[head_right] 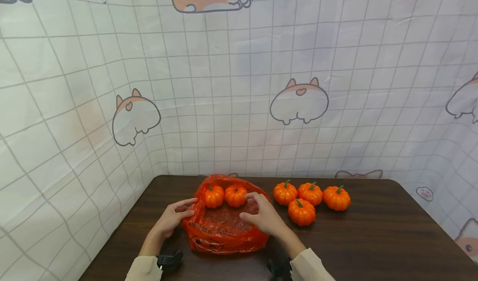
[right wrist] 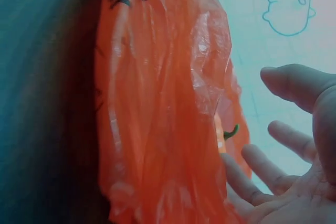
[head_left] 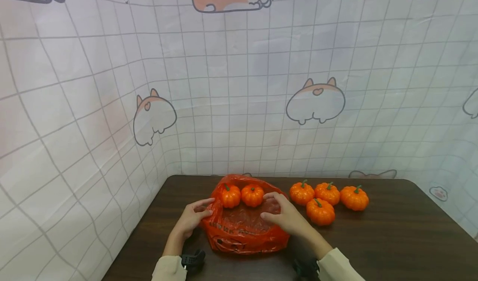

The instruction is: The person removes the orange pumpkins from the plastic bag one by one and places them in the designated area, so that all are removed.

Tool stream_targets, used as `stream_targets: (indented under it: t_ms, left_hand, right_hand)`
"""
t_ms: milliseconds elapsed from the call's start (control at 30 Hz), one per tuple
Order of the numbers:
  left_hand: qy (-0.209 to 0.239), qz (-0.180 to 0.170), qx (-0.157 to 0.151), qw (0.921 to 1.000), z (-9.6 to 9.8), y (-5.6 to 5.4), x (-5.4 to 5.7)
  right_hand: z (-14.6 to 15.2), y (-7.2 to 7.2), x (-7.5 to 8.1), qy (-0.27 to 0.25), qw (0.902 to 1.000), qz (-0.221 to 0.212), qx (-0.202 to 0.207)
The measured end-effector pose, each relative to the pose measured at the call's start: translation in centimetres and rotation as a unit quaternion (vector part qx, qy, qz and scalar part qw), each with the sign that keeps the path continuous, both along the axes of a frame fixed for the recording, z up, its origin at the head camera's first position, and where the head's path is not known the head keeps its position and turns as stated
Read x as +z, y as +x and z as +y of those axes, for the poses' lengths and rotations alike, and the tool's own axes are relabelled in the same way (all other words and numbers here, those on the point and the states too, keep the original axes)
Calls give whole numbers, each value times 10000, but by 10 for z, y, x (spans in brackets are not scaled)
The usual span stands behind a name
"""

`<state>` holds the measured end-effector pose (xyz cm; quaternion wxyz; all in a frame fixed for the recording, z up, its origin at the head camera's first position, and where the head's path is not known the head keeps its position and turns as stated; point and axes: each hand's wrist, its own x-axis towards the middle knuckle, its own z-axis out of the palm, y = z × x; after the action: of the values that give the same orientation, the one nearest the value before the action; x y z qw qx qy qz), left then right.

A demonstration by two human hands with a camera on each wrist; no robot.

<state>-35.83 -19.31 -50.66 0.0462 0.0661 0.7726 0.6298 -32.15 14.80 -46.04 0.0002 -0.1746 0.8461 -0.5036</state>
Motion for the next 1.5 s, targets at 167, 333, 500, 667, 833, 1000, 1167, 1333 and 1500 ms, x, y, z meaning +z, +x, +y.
stream_targets:
  t_ms: [167,333,500,667,833,1000,1167,1333,1500]
  left_hand:
    - [34,-2,-39,10000,0,0,-1]
    - [-12,21,-14,10000,2,-2,0]
    - [-103,98,66,9999,2,-2,2]
    - [-64,4,71,10000,1,-1,3]
    - [-41,27,52,10000,0,-1,2]
    - [-41,74,17,10000,-2,0,1]
    - [-22,50,19,10000,-1,-1,1]
    - [-7,71,-8,10000,-1,-1,0]
    - [-26,75,1,10000,0,1,2]
  right_hand:
    - [-11,-10,1,37,9998,-122,-177]
    - [-20,-22,2,121,9992,-165,-354]
    - [-28,-32,-1,328,9983,-199,-444]
    - [-33,-41,-6,319,9983,-225,-439]
    - [-36,-47,-12,362,9981,-234,-431]
    - [-38,-50,-17,390,9979,-291,-428]
    - [-39,-53,-21,408,9977,-296,-453]
    - [-41,-56,-22,268,9979,-312,-496]
    - [-45,-60,-26,299,9968,-290,-681]
